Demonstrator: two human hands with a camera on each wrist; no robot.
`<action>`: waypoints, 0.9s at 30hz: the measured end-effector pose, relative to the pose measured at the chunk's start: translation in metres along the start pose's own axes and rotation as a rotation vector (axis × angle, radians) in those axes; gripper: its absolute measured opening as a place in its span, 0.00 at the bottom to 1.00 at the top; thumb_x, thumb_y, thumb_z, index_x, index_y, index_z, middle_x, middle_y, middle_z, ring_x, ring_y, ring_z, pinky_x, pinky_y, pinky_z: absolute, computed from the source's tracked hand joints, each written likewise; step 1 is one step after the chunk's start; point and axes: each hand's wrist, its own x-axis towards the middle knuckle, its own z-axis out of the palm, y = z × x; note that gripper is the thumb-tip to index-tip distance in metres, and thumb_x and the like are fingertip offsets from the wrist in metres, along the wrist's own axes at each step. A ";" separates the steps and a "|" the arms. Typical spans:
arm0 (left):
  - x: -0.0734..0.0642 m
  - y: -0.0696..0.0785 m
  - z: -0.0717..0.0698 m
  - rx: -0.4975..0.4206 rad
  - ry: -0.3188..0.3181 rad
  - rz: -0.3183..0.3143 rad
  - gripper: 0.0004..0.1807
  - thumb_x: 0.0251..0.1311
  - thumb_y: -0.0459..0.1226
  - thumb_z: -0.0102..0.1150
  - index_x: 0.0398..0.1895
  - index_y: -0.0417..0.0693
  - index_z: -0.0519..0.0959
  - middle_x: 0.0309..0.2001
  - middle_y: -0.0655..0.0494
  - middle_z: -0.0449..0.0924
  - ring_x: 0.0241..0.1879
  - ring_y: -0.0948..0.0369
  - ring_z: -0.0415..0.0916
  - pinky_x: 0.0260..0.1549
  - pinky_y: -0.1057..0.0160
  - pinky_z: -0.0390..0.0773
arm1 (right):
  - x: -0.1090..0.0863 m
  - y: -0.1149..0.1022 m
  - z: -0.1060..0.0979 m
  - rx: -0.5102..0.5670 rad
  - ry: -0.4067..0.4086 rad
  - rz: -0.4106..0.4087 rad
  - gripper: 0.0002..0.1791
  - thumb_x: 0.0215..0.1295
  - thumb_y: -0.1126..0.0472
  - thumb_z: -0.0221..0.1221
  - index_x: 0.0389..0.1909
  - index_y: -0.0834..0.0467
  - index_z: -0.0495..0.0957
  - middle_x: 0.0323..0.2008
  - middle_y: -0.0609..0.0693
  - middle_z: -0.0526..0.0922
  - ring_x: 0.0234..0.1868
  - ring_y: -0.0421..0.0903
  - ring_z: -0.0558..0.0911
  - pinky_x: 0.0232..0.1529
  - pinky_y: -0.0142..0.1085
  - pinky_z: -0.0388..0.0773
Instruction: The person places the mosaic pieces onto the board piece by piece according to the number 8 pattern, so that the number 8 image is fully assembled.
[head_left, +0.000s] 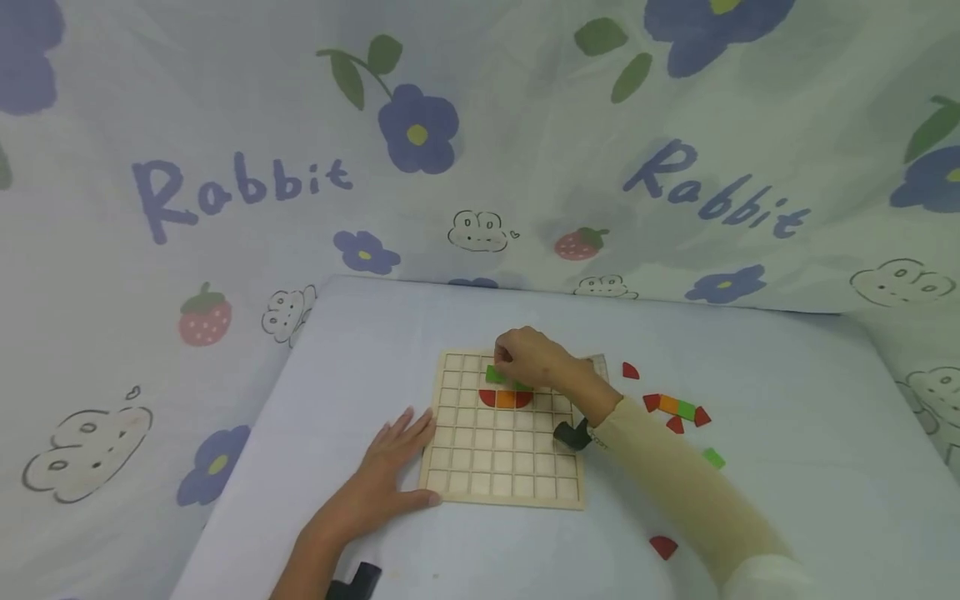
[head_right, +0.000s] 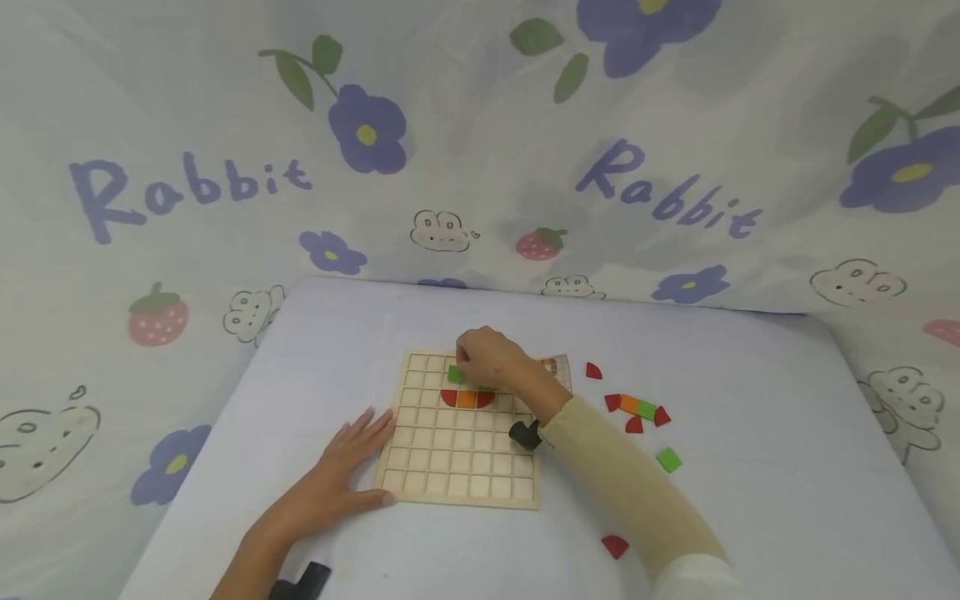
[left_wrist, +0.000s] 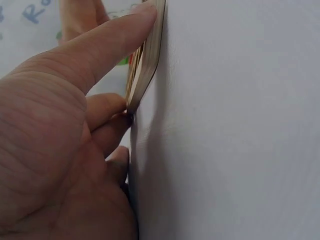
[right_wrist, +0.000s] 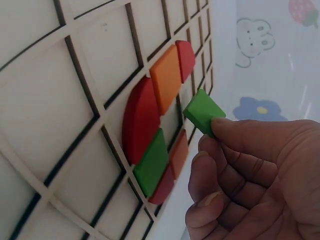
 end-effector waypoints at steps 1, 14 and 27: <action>0.000 0.000 0.000 -0.009 -0.001 -0.002 0.59 0.51 0.53 0.80 0.84 0.58 0.56 0.83 0.69 0.44 0.83 0.59 0.30 0.81 0.47 0.32 | 0.002 0.000 0.002 -0.002 -0.006 0.007 0.08 0.76 0.60 0.62 0.34 0.55 0.81 0.31 0.45 0.81 0.31 0.42 0.77 0.36 0.36 0.79; 0.000 -0.002 -0.001 -0.022 -0.001 0.011 0.59 0.50 0.50 0.81 0.84 0.57 0.55 0.83 0.70 0.45 0.83 0.60 0.30 0.81 0.49 0.30 | 0.009 -0.003 0.014 -0.013 -0.053 0.010 0.09 0.78 0.60 0.59 0.34 0.55 0.79 0.31 0.45 0.80 0.32 0.43 0.78 0.36 0.37 0.79; -0.001 -0.002 -0.001 -0.015 0.006 0.023 0.59 0.51 0.50 0.80 0.84 0.57 0.55 0.83 0.70 0.44 0.84 0.59 0.30 0.81 0.49 0.30 | 0.001 -0.005 0.018 -0.083 0.001 -0.019 0.07 0.77 0.62 0.58 0.34 0.54 0.77 0.28 0.44 0.79 0.28 0.41 0.76 0.32 0.35 0.77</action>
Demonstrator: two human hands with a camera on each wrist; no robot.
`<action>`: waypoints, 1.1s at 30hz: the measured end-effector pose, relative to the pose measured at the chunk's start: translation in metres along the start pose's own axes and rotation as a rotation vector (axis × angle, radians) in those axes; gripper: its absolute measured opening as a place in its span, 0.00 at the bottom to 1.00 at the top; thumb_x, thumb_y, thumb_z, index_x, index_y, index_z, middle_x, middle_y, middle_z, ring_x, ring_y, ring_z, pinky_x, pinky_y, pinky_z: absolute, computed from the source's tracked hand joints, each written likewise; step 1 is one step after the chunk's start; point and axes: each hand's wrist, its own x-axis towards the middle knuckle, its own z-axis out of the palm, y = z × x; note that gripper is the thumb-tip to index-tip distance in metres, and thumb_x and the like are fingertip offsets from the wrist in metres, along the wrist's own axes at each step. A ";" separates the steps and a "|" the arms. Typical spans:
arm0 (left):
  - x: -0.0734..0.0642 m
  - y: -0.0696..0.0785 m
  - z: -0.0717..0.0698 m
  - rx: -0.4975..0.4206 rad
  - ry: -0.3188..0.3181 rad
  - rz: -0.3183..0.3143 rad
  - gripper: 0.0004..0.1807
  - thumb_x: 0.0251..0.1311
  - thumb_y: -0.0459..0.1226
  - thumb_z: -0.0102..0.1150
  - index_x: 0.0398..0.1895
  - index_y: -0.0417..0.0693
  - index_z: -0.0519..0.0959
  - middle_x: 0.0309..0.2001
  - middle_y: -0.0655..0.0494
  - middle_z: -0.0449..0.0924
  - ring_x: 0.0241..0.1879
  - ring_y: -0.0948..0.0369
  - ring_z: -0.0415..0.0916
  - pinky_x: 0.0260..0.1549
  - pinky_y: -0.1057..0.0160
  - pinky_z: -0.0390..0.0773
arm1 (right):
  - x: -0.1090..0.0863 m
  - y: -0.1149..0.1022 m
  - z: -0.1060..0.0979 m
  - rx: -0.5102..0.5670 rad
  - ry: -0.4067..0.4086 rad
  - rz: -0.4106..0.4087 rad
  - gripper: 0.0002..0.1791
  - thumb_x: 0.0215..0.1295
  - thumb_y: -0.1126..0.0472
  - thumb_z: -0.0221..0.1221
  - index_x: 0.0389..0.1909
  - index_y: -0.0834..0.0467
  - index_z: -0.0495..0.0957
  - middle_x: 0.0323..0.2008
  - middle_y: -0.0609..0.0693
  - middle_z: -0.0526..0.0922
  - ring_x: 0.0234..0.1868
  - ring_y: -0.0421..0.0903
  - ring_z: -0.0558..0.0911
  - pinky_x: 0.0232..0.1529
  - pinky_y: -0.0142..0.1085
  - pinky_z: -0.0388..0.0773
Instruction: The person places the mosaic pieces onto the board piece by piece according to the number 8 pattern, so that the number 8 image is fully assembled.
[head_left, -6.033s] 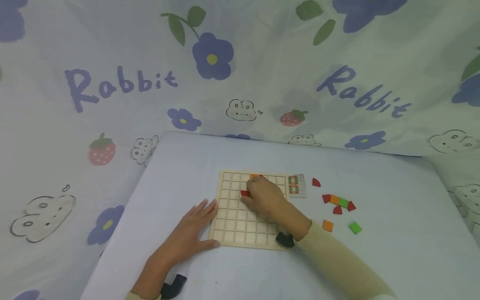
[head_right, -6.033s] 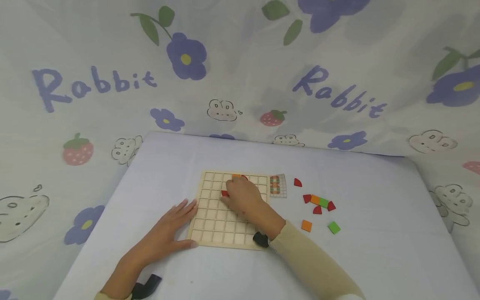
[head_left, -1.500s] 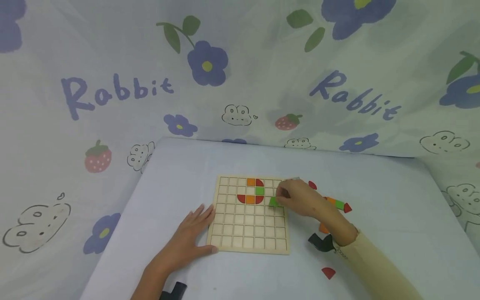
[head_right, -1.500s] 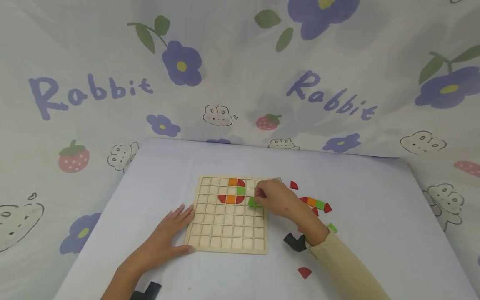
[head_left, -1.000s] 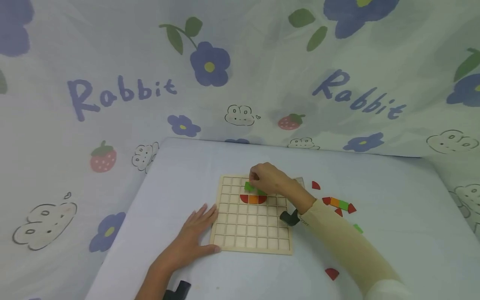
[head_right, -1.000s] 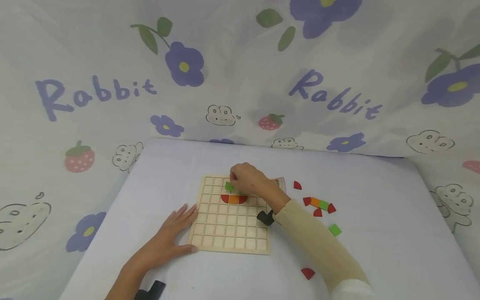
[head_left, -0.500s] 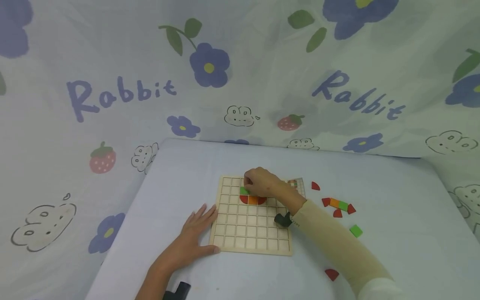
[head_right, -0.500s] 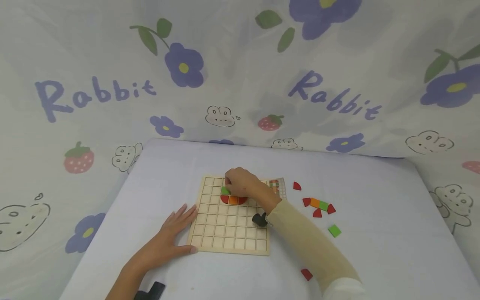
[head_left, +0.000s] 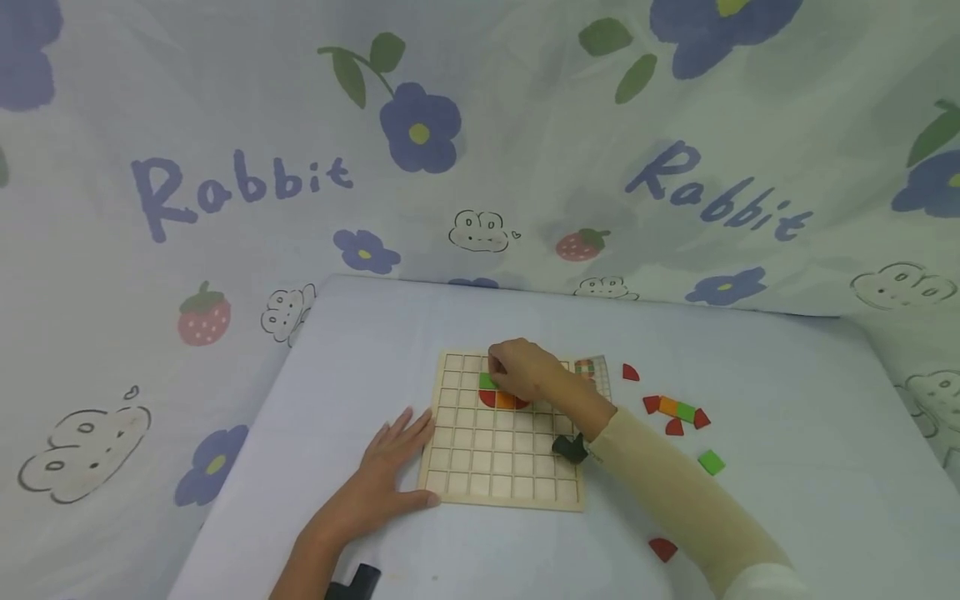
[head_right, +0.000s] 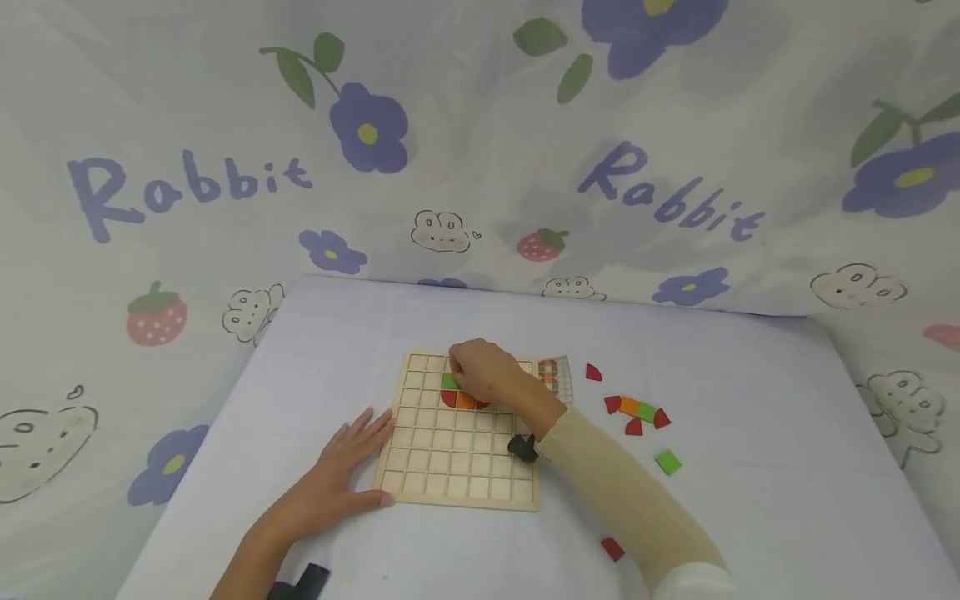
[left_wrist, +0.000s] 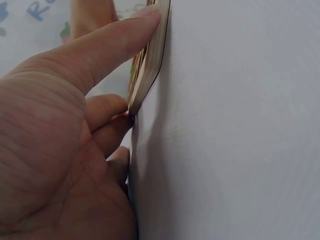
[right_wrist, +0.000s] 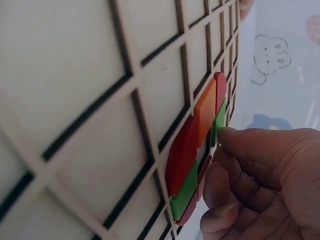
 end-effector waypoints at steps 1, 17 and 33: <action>0.000 0.000 0.000 0.000 0.000 0.000 0.59 0.51 0.50 0.80 0.84 0.57 0.55 0.83 0.70 0.44 0.84 0.59 0.30 0.81 0.49 0.30 | -0.002 0.000 0.000 -0.001 0.008 -0.004 0.07 0.77 0.62 0.59 0.35 0.54 0.77 0.28 0.44 0.79 0.28 0.41 0.77 0.32 0.35 0.77; 0.000 -0.001 0.000 0.006 0.006 -0.004 0.59 0.50 0.53 0.80 0.84 0.57 0.56 0.83 0.68 0.45 0.84 0.58 0.30 0.81 0.50 0.30 | -0.078 0.040 -0.027 0.048 0.057 0.082 0.04 0.74 0.60 0.63 0.39 0.54 0.85 0.31 0.41 0.82 0.33 0.42 0.77 0.35 0.36 0.79; 0.001 -0.003 0.003 -0.004 0.013 0.004 0.59 0.50 0.53 0.80 0.84 0.57 0.56 0.83 0.69 0.45 0.84 0.58 0.31 0.81 0.50 0.30 | -0.122 0.133 -0.070 0.067 0.069 0.366 0.09 0.72 0.60 0.63 0.40 0.63 0.84 0.35 0.52 0.84 0.39 0.52 0.80 0.43 0.47 0.83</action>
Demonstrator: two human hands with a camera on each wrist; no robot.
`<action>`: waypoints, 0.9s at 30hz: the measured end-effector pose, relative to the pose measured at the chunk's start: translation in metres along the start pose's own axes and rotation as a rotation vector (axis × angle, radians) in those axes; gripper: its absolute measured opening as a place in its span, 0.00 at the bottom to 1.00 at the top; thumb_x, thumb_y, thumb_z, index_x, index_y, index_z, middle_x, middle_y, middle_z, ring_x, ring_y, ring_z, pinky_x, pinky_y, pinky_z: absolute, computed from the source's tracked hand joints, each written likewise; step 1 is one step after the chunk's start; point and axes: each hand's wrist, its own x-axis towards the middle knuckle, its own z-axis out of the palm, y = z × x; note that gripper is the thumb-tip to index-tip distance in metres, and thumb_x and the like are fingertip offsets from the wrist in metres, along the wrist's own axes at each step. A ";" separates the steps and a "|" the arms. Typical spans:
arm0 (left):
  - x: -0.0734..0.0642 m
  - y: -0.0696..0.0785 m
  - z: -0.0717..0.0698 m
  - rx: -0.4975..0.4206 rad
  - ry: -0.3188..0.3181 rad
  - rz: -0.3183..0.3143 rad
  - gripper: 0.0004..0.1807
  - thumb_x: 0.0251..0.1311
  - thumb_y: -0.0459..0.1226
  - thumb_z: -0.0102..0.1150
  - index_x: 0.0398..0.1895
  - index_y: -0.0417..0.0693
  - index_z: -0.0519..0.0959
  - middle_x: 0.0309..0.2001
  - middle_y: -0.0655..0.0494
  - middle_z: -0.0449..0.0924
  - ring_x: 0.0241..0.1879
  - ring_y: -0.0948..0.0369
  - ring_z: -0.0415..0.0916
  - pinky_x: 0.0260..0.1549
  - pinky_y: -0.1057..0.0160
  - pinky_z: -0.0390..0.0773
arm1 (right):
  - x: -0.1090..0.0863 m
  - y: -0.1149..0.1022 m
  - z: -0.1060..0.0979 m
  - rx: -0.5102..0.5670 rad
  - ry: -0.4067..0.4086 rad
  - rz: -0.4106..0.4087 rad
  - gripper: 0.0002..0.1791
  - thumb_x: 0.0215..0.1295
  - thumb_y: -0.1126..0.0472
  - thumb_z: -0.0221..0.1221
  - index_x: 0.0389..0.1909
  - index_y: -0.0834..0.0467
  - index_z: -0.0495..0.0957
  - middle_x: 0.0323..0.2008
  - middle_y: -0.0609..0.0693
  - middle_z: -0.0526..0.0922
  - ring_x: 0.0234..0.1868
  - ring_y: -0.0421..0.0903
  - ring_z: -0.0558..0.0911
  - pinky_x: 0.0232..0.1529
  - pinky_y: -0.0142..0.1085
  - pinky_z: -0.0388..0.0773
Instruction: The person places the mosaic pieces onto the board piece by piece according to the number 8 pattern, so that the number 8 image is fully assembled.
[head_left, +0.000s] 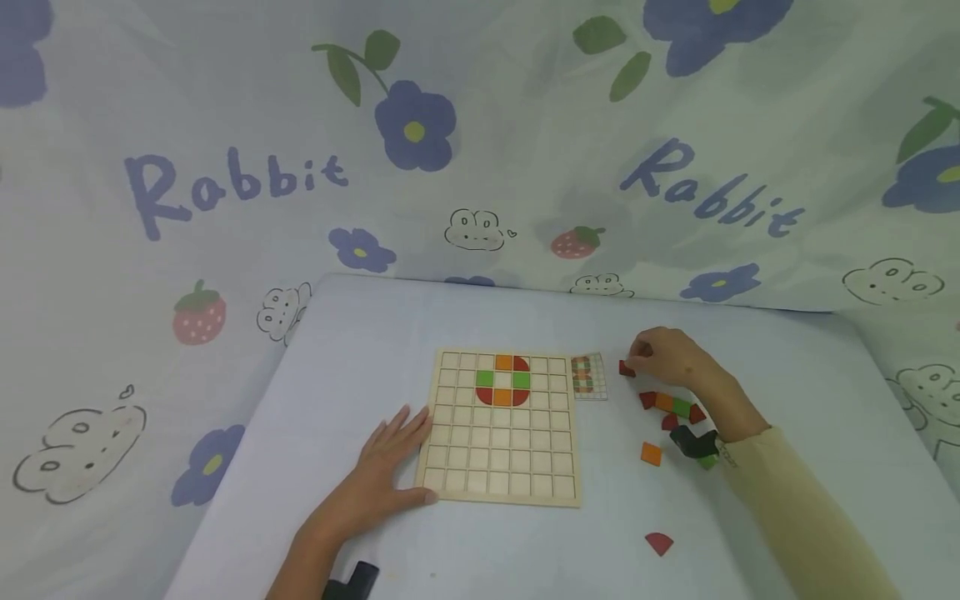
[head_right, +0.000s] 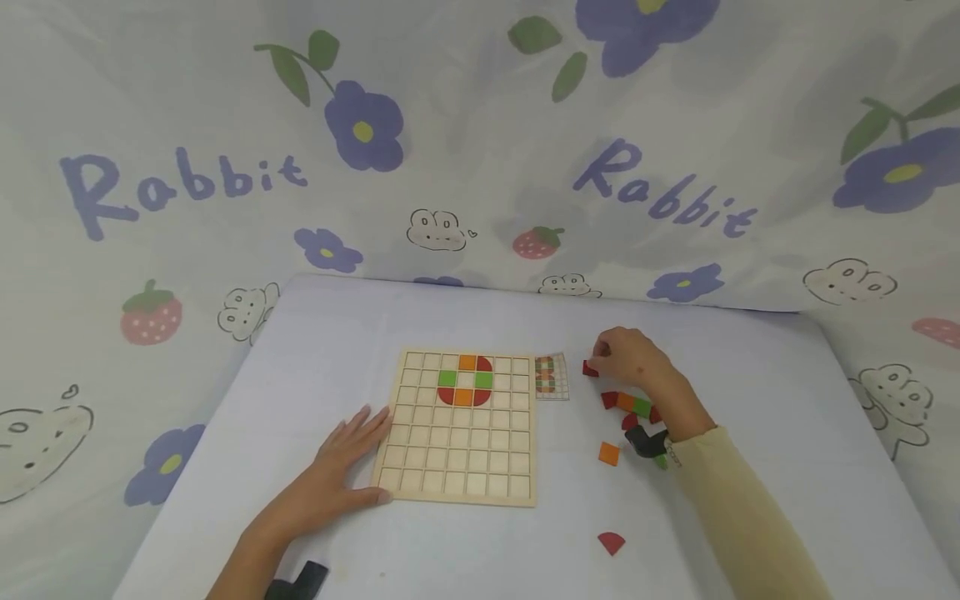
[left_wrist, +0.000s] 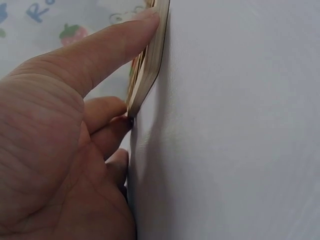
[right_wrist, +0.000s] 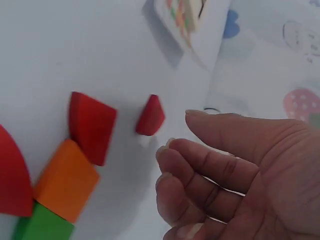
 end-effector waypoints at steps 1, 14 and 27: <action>0.000 0.000 0.000 0.000 -0.001 -0.001 0.59 0.50 0.53 0.80 0.84 0.58 0.56 0.83 0.69 0.45 0.84 0.58 0.31 0.81 0.50 0.30 | 0.001 0.002 0.000 0.006 -0.013 0.022 0.10 0.72 0.59 0.63 0.40 0.64 0.83 0.35 0.53 0.84 0.39 0.52 0.79 0.42 0.47 0.83; 0.000 0.001 -0.002 0.000 -0.005 -0.012 0.59 0.50 0.54 0.79 0.84 0.57 0.56 0.83 0.69 0.45 0.84 0.58 0.31 0.81 0.49 0.31 | 0.013 0.011 0.011 0.093 -0.064 0.137 0.12 0.70 0.56 0.65 0.38 0.63 0.83 0.36 0.53 0.83 0.40 0.51 0.77 0.41 0.41 0.78; 0.001 -0.002 0.000 0.006 -0.011 -0.019 0.59 0.51 0.55 0.79 0.84 0.60 0.55 0.83 0.70 0.44 0.83 0.59 0.30 0.81 0.49 0.30 | 0.006 0.003 0.023 0.087 -0.020 0.192 0.17 0.70 0.51 0.66 0.42 0.64 0.82 0.39 0.55 0.83 0.39 0.52 0.78 0.38 0.40 0.81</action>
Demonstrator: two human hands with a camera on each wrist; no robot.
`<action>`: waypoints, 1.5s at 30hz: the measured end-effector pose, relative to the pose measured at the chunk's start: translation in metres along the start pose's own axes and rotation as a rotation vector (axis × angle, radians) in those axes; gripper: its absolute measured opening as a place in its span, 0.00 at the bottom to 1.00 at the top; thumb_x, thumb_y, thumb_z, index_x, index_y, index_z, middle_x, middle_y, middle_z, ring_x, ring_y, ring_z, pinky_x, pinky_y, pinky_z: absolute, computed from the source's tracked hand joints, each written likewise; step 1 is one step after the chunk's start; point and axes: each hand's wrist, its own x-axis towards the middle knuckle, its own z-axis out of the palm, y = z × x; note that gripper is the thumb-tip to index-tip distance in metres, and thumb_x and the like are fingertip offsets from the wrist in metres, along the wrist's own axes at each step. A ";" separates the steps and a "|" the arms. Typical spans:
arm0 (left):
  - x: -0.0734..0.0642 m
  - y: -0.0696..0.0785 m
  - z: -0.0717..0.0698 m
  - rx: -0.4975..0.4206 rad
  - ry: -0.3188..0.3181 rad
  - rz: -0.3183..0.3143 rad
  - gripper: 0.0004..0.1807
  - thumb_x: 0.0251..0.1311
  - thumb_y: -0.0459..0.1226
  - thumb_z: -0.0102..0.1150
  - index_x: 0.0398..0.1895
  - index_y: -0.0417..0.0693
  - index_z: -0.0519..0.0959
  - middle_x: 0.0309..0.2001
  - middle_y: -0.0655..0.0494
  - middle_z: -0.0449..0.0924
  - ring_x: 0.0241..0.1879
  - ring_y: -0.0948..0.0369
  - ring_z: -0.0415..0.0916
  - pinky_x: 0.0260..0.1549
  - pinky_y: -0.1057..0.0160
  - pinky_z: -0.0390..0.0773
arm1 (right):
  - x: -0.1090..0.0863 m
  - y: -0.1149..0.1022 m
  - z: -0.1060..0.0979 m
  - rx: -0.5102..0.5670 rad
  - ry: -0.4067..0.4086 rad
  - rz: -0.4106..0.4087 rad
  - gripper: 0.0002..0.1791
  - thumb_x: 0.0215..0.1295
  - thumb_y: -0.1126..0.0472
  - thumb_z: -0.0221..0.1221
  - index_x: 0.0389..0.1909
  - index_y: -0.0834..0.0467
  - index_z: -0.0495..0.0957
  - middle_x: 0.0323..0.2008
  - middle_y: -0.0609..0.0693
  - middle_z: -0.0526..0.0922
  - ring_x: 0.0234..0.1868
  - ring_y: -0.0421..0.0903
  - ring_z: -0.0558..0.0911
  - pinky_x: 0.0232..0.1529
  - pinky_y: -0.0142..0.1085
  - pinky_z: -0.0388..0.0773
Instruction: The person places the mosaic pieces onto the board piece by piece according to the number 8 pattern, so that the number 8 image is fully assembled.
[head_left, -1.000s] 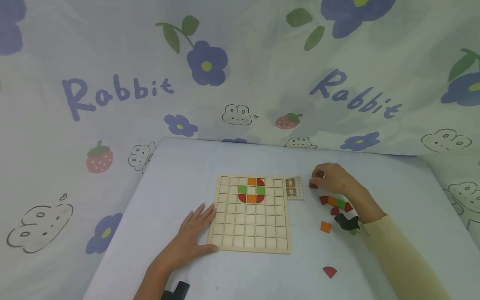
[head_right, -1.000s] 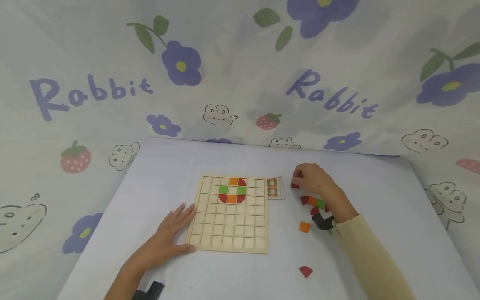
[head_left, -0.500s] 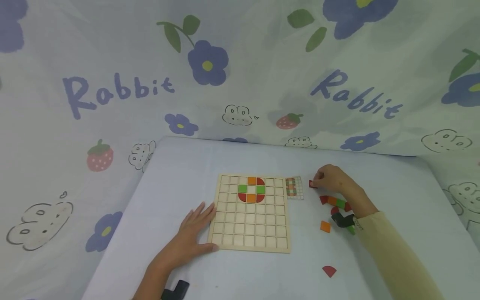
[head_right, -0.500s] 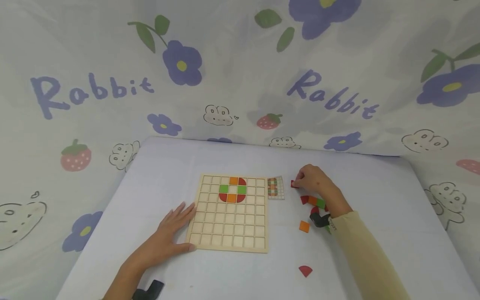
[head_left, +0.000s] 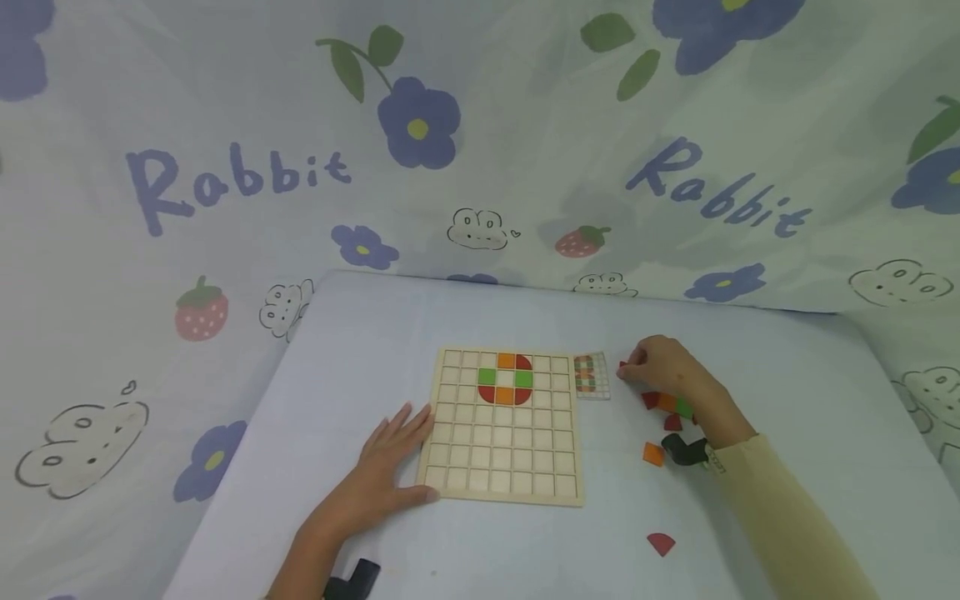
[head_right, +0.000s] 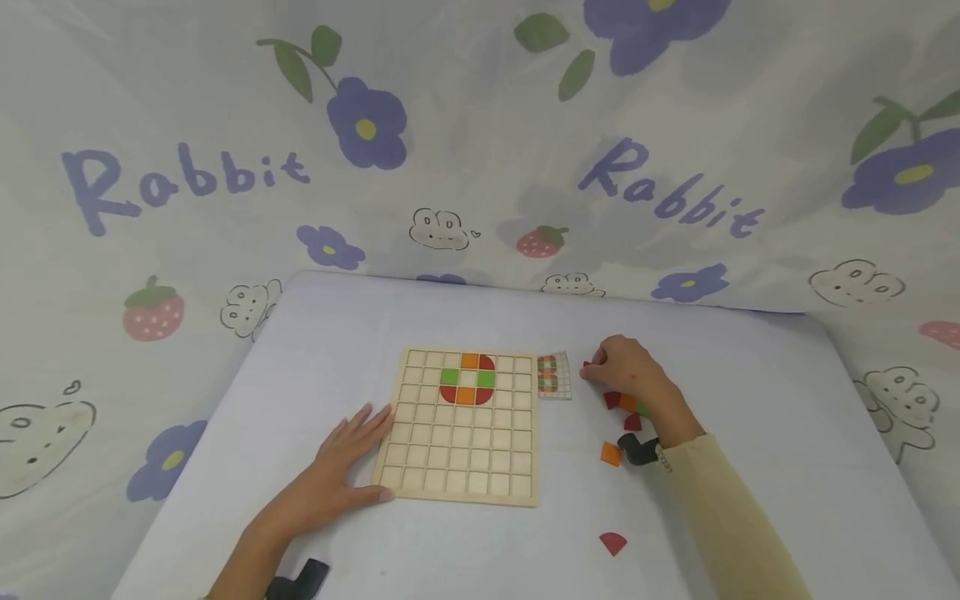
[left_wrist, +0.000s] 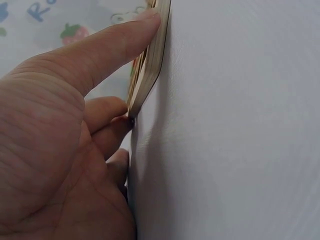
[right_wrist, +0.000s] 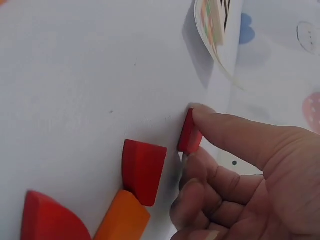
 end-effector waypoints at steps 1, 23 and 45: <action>0.000 0.000 0.000 0.000 0.001 -0.002 0.59 0.51 0.55 0.79 0.84 0.60 0.55 0.83 0.70 0.44 0.83 0.59 0.30 0.81 0.49 0.30 | 0.000 0.000 0.000 0.006 0.003 -0.006 0.17 0.70 0.51 0.66 0.42 0.64 0.82 0.39 0.56 0.83 0.39 0.53 0.78 0.38 0.41 0.81; -0.004 0.003 -0.005 -0.010 0.019 0.011 0.59 0.50 0.53 0.79 0.84 0.58 0.56 0.83 0.70 0.45 0.84 0.58 0.31 0.81 0.48 0.31 | 0.001 -0.048 -0.017 0.046 0.097 -0.395 0.04 0.74 0.63 0.62 0.39 0.60 0.82 0.32 0.50 0.82 0.34 0.48 0.76 0.34 0.39 0.77; -0.004 0.002 -0.003 -0.035 0.030 0.053 0.59 0.50 0.55 0.79 0.83 0.56 0.57 0.83 0.68 0.47 0.83 0.59 0.32 0.81 0.48 0.30 | 0.052 -0.183 0.039 -0.360 -0.127 -0.664 0.06 0.78 0.61 0.59 0.39 0.55 0.83 0.37 0.44 0.83 0.39 0.43 0.78 0.43 0.36 0.80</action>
